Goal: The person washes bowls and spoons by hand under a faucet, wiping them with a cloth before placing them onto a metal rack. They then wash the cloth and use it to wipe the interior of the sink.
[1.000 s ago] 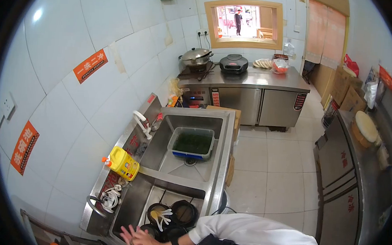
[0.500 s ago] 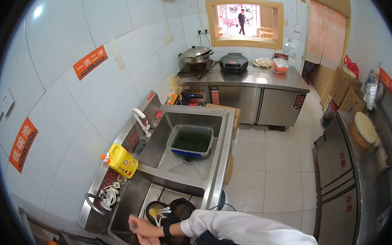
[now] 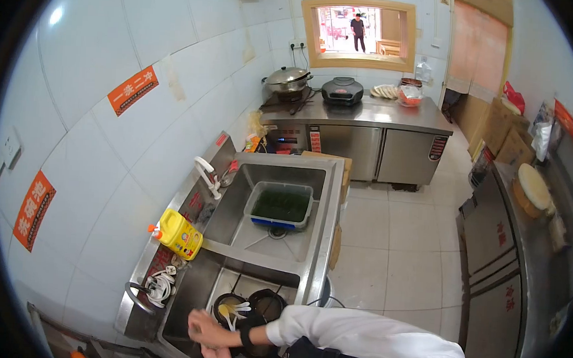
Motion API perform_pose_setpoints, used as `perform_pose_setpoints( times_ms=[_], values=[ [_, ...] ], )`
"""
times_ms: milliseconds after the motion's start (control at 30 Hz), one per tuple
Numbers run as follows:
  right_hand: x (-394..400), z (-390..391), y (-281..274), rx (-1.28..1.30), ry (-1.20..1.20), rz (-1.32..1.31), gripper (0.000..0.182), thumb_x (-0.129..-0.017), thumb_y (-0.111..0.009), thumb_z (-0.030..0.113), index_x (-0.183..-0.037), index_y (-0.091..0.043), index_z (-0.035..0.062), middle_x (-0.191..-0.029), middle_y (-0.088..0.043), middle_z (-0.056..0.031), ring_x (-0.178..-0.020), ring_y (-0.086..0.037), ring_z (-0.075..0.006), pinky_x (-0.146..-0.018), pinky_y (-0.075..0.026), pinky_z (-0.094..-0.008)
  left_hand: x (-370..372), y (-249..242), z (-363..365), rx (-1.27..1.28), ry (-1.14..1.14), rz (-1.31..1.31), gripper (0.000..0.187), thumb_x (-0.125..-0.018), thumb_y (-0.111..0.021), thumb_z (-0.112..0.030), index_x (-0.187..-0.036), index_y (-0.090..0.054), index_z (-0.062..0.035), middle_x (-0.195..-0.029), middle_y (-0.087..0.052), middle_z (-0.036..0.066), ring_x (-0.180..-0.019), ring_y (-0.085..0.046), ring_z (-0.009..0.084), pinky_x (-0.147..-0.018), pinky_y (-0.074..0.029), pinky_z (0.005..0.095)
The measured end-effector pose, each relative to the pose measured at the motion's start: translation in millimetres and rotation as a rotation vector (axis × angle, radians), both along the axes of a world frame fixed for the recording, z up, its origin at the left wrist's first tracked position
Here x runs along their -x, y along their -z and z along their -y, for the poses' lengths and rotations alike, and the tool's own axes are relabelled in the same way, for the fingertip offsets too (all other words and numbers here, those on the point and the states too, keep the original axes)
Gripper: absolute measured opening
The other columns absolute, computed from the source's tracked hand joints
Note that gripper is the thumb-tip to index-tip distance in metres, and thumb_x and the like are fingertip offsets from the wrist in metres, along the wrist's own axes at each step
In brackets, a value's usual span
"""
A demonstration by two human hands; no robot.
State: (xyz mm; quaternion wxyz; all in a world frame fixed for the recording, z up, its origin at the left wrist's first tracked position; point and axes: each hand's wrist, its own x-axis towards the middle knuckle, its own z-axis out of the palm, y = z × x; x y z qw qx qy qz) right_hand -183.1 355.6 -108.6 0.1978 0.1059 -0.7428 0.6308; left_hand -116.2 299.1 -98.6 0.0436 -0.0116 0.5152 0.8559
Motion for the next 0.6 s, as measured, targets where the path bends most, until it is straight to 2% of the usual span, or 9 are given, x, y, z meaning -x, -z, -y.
perform_pose_setpoints(
  times_ms=[100, 200, 233, 300, 400, 433, 500, 567, 600],
  values=[
    [-49, -1, -34, 0.171, -0.253, -0.57, 0.015, -0.065, -0.053, 0.011, -0.07, -0.039, 0.0082, -0.073, -0.041, -0.0078, -0.076, -0.043, -0.0291, -0.079, -0.035, -0.0386, 4, 0, 6, 0.031, -0.027, -0.033, 0.056, -0.084, -0.055, -0.028, -0.127, -0.032, 0.0003, -0.122, -0.041, 0.016, -0.112, -0.042, 0.0259, -0.095, -0.032, 0.0371],
    [-39, 12, -8, 0.054, -0.202, -0.334, 0.012, -0.067, -0.049, 0.009, -0.07, -0.038, 0.0092, -0.072, -0.042, -0.0077, -0.078, -0.045, -0.0295, -0.083, -0.034, -0.0413, 4, 1, 7, 0.104, -0.046, -0.068, 0.057, -0.083, -0.056, -0.027, -0.127, -0.032, 0.0006, -0.122, -0.041, 0.016, -0.111, -0.042, 0.0258, -0.095, -0.032, 0.0368],
    [-27, 5, -8, -0.188, -0.162, -0.189, 0.019, -0.068, -0.057, 0.01, -0.078, -0.041, 0.0073, -0.082, -0.046, -0.0116, -0.086, -0.048, -0.0307, -0.077, -0.04, -0.0359, 4, 1, 7, 0.138, -0.049, -0.088, 0.057, -0.083, -0.056, -0.027, -0.126, -0.032, 0.0007, -0.121, -0.041, 0.016, -0.111, -0.042, 0.0258, -0.095, -0.032, 0.0368],
    [-10, -10, -35, 0.175, -0.178, 0.281, 0.019, -0.071, -0.056, 0.011, -0.078, -0.04, 0.005, -0.077, -0.048, -0.0137, -0.082, -0.05, -0.032, -0.076, -0.042, -0.0352, 4, 1, 7, 0.221, -0.057, -0.142, 0.057, -0.083, -0.057, -0.026, -0.126, -0.032, 0.0009, -0.121, -0.041, 0.016, -0.111, -0.042, 0.0257, -0.095, -0.032, 0.0366],
    [5, 0, -9, 0.286, -0.137, 0.214, 0.02, -0.071, -0.055, 0.012, -0.079, -0.04, 0.0017, -0.073, -0.047, -0.0117, -0.07, -0.05, -0.0333, -0.066, -0.042, -0.0351, 5, 0, 6, 0.34, -0.1, -0.23, 0.057, -0.082, -0.058, -0.026, -0.126, -0.032, 0.0012, -0.12, -0.042, 0.017, -0.11, -0.042, 0.0256, -0.094, -0.032, 0.0364],
    [-3, 7, -4, 0.159, -0.165, 0.14, 0.016, -0.07, -0.055, 0.01, -0.076, -0.041, 0.0036, -0.072, -0.047, -0.011, -0.074, -0.05, -0.0301, -0.065, -0.039, -0.0363, 6, -1, 10, 0.294, -0.084, -0.194, 0.057, -0.082, -0.058, -0.024, -0.125, -0.033, 0.0014, -0.12, -0.042, 0.016, -0.11, -0.042, 0.0255, -0.094, -0.033, 0.0362],
    [-35, 15, -10, 0.061, -0.105, -0.312, 0.015, -0.069, -0.056, 0.011, -0.072, -0.042, 0.0055, -0.071, -0.046, -0.0104, -0.08, -0.049, -0.0266, -0.066, -0.036, -0.0354, 7, -2, 12, 0.231, -0.065, -0.147, 0.056, -0.081, -0.059, -0.022, -0.124, -0.033, 0.002, -0.119, -0.042, 0.016, -0.109, -0.043, 0.0251, -0.094, -0.033, 0.0358],
    [-61, 48, -36, -0.091, 0.361, -0.182, 0.026, -0.083, -0.052, 0.033, -0.075, -0.046, 0.0088, -0.074, -0.045, -0.0086, -0.075, -0.046, -0.0248, -0.084, -0.038, -0.0463, 7, -1, 14, 0.22, -0.044, -0.135, 0.055, -0.08, -0.06, -0.02, -0.123, -0.034, 0.0025, -0.117, -0.043, 0.015, -0.107, -0.043, 0.0248, -0.093, -0.033, 0.0354],
    [-55, 9, -21, -0.032, -0.151, -0.288, 0.017, -0.068, -0.057, 0.012, -0.067, -0.041, 0.0068, -0.069, -0.043, -0.01, -0.083, -0.047, -0.024, -0.067, -0.034, -0.0333, 6, 0, 15, 0.237, -0.031, -0.146, 0.055, -0.079, -0.061, -0.019, -0.122, -0.034, 0.0028, -0.117, -0.043, 0.015, -0.107, -0.043, 0.0246, -0.093, -0.033, 0.0352]
  ],
)
